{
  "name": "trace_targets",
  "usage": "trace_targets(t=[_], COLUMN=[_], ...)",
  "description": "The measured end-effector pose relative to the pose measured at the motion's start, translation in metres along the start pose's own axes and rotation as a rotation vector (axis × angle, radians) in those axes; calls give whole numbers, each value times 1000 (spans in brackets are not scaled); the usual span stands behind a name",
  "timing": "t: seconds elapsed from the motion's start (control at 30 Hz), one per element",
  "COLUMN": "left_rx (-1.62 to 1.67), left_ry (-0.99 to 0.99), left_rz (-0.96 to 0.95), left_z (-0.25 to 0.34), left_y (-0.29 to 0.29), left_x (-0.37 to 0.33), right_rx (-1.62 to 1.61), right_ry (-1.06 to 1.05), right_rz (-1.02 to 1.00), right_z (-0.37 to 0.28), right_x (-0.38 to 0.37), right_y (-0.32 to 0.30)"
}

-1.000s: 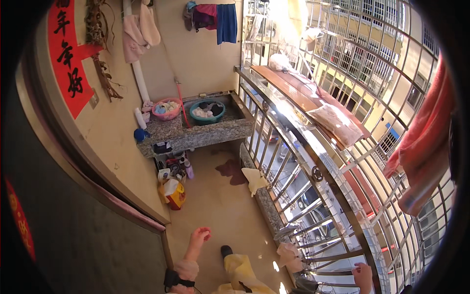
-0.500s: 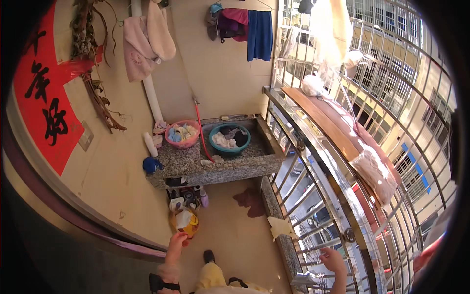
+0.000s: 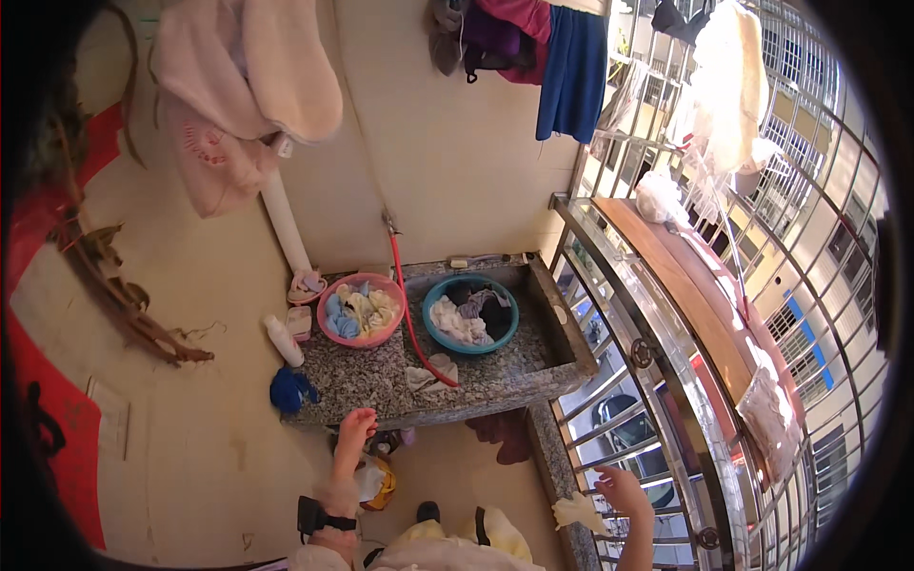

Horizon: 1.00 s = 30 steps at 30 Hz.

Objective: Hand washing items of clothing in basins on a balcony and transferring them into a washing machine.

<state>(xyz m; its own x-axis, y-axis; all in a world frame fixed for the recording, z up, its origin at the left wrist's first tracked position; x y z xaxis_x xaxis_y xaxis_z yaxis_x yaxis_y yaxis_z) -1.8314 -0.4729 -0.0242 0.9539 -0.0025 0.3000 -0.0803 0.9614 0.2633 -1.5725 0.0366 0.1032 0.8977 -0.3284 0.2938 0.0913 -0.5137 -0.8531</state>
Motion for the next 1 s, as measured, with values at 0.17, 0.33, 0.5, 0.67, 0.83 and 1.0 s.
trace_targets(t=[0.17,0.33,0.5,0.67,0.83,1.0], left_rx=[32,32,17,-68,-67,-3], left_ry=[-78,-106,-169,-163,-239,-301], left_rz=[-15,33,33,40,50,-63], left_z=[-1,3,-3,-13,-34,-48], left_y=[34,61,97,132,160,158], left_x=[-71,-124,-179,-220,-233,-242], right_rx=[165,111,-21,30,100,477], right_ry=[-14,-138,-485,-517,-449,-305], right_rz=[-114,-88,-9,-197,-203,-75], right_z=[-31,-112,-181,-208,-214,-183], right_x=[-116,-261,-394,-503,-622,-698], right_y=[0,-3,14,46,94,164])
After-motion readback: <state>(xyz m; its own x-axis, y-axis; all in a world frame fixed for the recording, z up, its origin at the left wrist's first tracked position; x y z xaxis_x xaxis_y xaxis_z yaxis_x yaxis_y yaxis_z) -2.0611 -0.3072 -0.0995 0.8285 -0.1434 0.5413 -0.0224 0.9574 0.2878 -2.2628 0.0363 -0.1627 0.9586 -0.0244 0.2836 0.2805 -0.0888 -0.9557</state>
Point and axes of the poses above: each hand's wrist, its own x-axis away from the middle knuckle, its own y-axis out of the palm, z = x × y, the point moved 8 cm from there along -x, towards the middle knuckle, and after that the axes turned 8 degrees about x, right-handed, at the moved point
